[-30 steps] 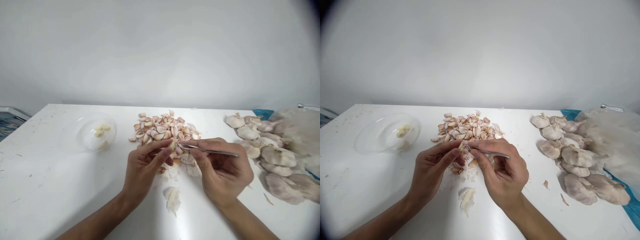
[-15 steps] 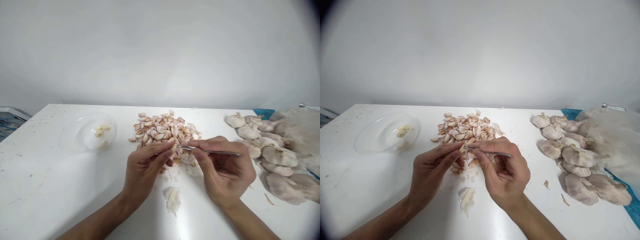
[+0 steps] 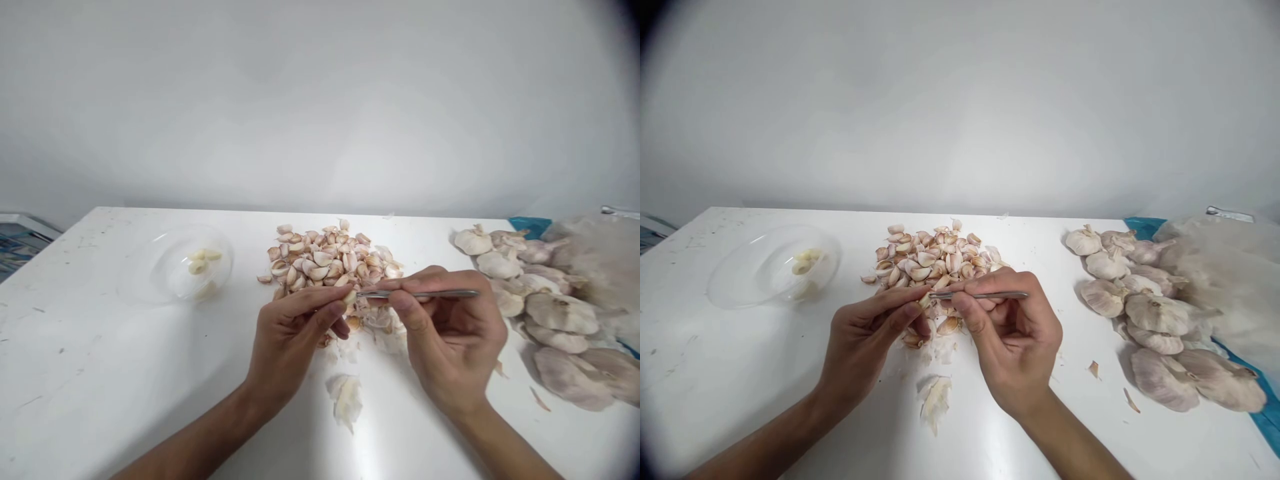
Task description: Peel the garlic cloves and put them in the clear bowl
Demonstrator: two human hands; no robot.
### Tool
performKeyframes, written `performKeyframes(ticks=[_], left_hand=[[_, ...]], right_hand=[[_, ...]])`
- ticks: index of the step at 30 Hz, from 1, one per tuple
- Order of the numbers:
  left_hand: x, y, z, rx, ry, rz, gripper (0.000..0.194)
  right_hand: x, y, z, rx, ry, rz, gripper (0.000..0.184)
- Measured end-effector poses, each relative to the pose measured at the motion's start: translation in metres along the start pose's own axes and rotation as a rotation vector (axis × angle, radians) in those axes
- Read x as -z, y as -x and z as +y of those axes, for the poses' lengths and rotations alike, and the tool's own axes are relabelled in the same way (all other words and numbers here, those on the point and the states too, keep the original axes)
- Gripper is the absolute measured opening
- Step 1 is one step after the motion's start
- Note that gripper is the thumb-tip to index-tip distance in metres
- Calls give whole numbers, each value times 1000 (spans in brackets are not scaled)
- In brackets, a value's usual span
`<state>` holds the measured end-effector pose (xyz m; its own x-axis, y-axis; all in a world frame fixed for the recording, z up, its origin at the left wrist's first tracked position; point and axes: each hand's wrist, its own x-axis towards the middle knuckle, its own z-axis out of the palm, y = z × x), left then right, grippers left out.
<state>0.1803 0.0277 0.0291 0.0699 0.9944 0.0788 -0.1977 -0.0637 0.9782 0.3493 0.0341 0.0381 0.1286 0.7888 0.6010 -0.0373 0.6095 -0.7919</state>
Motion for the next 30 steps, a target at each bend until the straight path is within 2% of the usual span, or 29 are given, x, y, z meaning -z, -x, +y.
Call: performKeyframes(ticks=[5,14,19,30], left_hand=[[1,-1,-2,34,21,-9,16],[0,2,2,30,-42,115,17],[-2,1,2,-58,-69,122,17],[-1,2,-1,-298,-309,163,29]], right_hand=[[1,0,1,-34,-17,-4,22],[-2,1,3,181,89,6,36],[-2,2,6,201,107,14,39],[-1,3,6,267,164,6,45]])
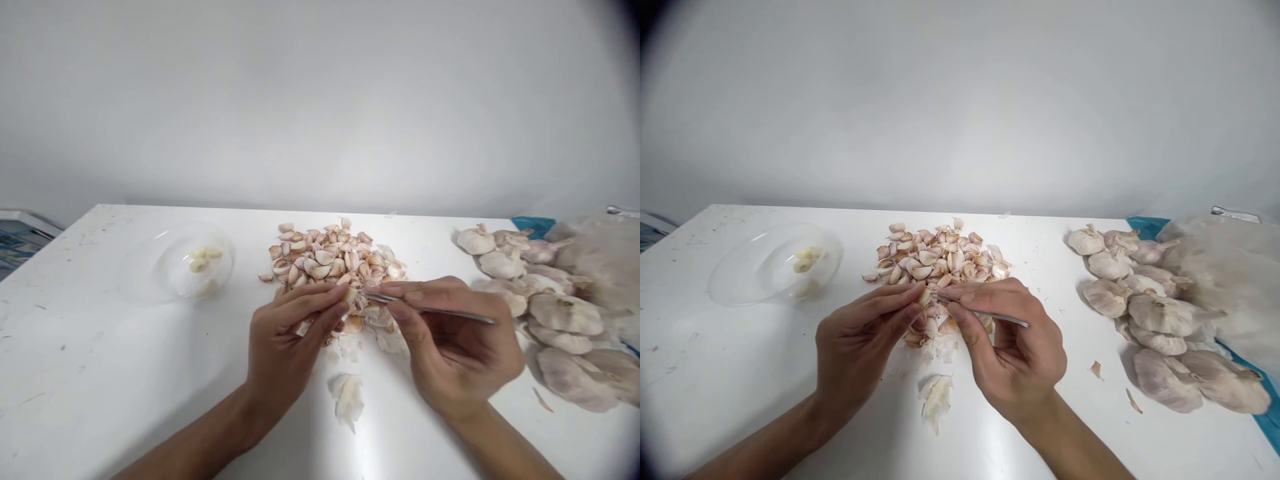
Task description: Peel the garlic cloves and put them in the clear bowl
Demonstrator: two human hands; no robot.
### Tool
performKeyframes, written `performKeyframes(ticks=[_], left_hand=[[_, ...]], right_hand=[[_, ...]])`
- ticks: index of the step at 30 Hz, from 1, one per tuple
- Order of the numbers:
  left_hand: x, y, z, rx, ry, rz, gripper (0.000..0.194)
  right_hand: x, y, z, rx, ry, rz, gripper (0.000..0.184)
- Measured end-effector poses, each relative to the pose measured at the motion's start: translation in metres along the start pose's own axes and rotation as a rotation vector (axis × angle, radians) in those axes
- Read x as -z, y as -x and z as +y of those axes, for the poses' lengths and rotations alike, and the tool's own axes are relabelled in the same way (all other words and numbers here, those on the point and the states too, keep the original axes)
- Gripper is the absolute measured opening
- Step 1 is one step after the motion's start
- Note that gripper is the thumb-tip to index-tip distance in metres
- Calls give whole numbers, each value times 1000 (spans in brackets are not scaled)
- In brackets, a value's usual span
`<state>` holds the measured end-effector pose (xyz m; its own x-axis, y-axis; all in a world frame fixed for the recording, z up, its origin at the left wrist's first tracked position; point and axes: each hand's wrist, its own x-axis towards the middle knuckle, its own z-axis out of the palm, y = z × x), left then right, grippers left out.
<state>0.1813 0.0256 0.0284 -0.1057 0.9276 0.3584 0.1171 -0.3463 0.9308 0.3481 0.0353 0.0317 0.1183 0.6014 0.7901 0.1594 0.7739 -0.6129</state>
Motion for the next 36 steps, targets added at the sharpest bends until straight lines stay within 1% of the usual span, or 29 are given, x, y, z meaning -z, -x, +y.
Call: performKeyframes(ticks=[5,12,16,21,24,26,28,31,36], left_hand=[[1,1,-1,-34,-30,-1,30],[0,2,2,-62,15,18,33],[-1,4,3,-19,11,24,35],[-1,5,4,-17,14,26,31],[0,4,4,-5,9,23,32],[0,3,4,14,4,19,32],[0,3,5,37,12,15,31],[-2,2,7,67,59,15,26],[-3,1,8,135,124,20,20]], right_hand=[[-1,1,-1,-2,10,5,43],[-2,1,-2,1,14,28,41],[-1,3,-3,-25,17,17,41],[1,5,-3,33,91,30,42],[1,6,-4,43,113,38,45],[0,6,-5,32,108,42,46],[-1,6,-6,15,98,50,42],[-4,4,-7,-13,60,70,37],[-9,4,-8,-69,24,112,36]])
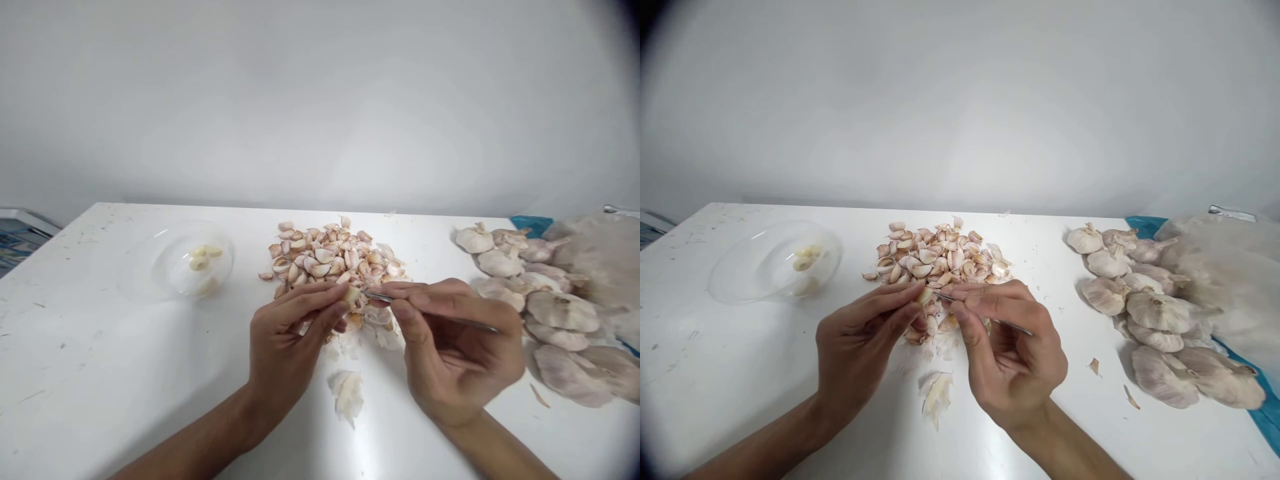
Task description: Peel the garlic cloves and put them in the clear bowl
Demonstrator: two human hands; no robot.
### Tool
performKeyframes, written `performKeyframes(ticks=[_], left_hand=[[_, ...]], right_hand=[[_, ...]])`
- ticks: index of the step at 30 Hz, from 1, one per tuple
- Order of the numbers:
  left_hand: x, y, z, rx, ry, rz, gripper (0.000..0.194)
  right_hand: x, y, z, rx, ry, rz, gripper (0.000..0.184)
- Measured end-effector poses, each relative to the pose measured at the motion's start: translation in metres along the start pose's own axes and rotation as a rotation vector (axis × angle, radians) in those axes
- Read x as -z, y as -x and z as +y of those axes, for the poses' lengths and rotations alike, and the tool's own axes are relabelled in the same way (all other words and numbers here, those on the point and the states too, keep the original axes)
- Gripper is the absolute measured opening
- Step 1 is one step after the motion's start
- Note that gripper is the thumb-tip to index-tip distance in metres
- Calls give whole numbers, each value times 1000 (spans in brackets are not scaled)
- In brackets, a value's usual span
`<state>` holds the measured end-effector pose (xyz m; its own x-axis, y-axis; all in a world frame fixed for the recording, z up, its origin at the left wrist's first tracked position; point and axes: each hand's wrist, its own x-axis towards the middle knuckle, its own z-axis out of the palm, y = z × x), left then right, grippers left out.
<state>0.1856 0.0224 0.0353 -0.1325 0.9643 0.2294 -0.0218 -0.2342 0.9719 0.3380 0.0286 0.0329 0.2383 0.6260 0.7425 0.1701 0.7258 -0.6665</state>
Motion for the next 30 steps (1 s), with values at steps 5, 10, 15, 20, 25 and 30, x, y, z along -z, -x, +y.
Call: performKeyframes(ticks=[5,10,15,20,25,30], left_hand=[[0,0,-1,79,48,-14,17],[0,-1,-1,133,94,-21,15],[1,-2,-4,213,128,-53,15],[4,-1,-13,337,189,-93,22],[4,-2,-17,462,277,-113,27],[1,-5,-14,536,384,-137,24]], right_hand=[[-2,1,-1,-48,-37,1,32],[-3,0,0,-105,-41,3,27],[-3,1,3,-249,-108,45,19],[-1,1,7,-485,-239,21,15],[-2,-4,13,-579,-339,12,18],[-2,-4,17,-660,-444,-5,13]])
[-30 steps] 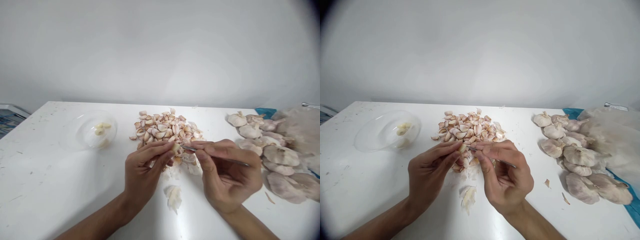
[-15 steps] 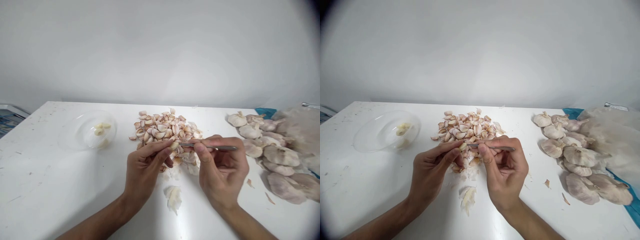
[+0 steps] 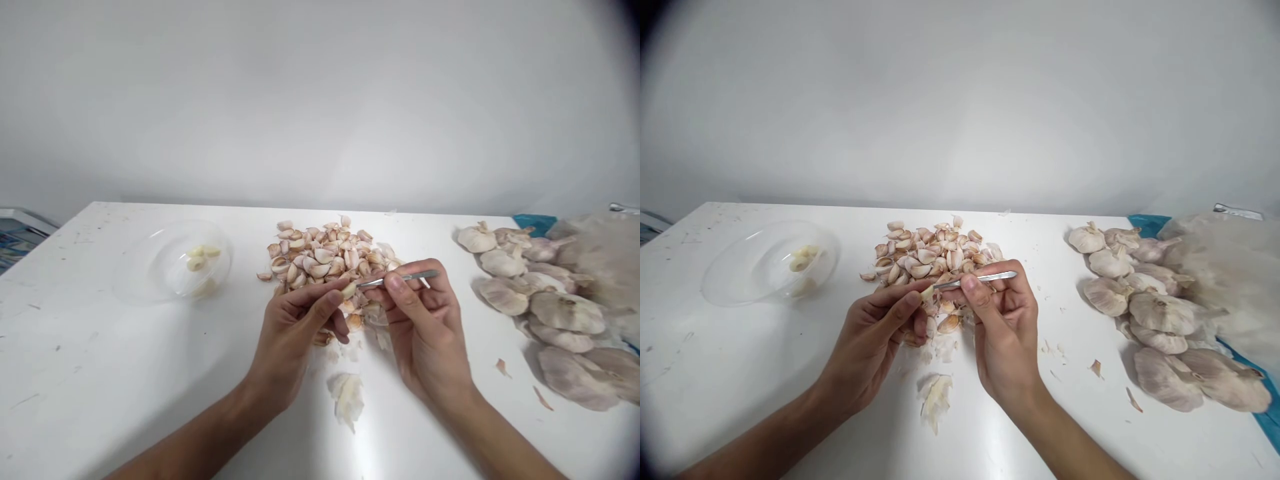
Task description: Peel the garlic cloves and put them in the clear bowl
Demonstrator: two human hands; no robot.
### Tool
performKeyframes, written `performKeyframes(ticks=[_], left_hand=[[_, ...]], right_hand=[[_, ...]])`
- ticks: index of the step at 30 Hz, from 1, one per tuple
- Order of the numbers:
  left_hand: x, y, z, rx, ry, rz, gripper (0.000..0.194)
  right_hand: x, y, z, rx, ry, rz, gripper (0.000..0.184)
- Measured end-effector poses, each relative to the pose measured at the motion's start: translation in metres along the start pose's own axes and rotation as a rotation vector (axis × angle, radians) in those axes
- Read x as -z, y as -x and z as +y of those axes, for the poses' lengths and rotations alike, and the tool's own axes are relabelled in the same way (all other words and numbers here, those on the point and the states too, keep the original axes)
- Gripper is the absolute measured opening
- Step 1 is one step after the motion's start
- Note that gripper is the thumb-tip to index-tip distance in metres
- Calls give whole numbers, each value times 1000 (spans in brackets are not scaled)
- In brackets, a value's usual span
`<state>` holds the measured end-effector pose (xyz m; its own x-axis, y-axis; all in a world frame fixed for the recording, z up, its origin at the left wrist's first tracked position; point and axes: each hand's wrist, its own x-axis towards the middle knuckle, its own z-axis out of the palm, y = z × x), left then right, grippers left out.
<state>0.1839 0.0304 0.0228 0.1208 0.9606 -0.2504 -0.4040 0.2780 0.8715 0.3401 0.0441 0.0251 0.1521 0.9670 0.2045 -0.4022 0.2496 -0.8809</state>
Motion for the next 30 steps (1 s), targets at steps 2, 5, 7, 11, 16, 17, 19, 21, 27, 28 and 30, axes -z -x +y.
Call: performKeyframes(ticks=[2,5,7,11,16,17,19,21,27,28,30], left_hand=[[0,-1,1,15,53,-7,22],[1,-2,3,32,108,-2,23],[1,-3,5,47,117,-4,24],[-1,-3,8,58,132,-15,26],[0,-5,9,58,190,-23,32],[1,-5,9,63,195,-24,34],[3,-6,9,76,200,-19,35],[5,-7,10,86,197,-7,35],[5,-7,9,80,176,2,31],[4,-7,8,78,163,-1,32],[3,-7,7,52,119,-1,32]], right_hand=[[2,-1,1,-33,-32,-3,14],[6,-3,1,-36,-54,5,15],[7,-4,2,-12,-45,11,15],[8,-5,3,35,39,21,16],[12,-5,-3,84,276,-136,21],[12,-6,-6,68,313,-208,22],[12,-7,-12,11,375,-337,20],[12,-7,-16,4,424,-365,15],[9,-6,-15,326,375,-251,23],[8,-5,-13,354,367,-254,25],[7,-4,-11,383,377,-262,27]])
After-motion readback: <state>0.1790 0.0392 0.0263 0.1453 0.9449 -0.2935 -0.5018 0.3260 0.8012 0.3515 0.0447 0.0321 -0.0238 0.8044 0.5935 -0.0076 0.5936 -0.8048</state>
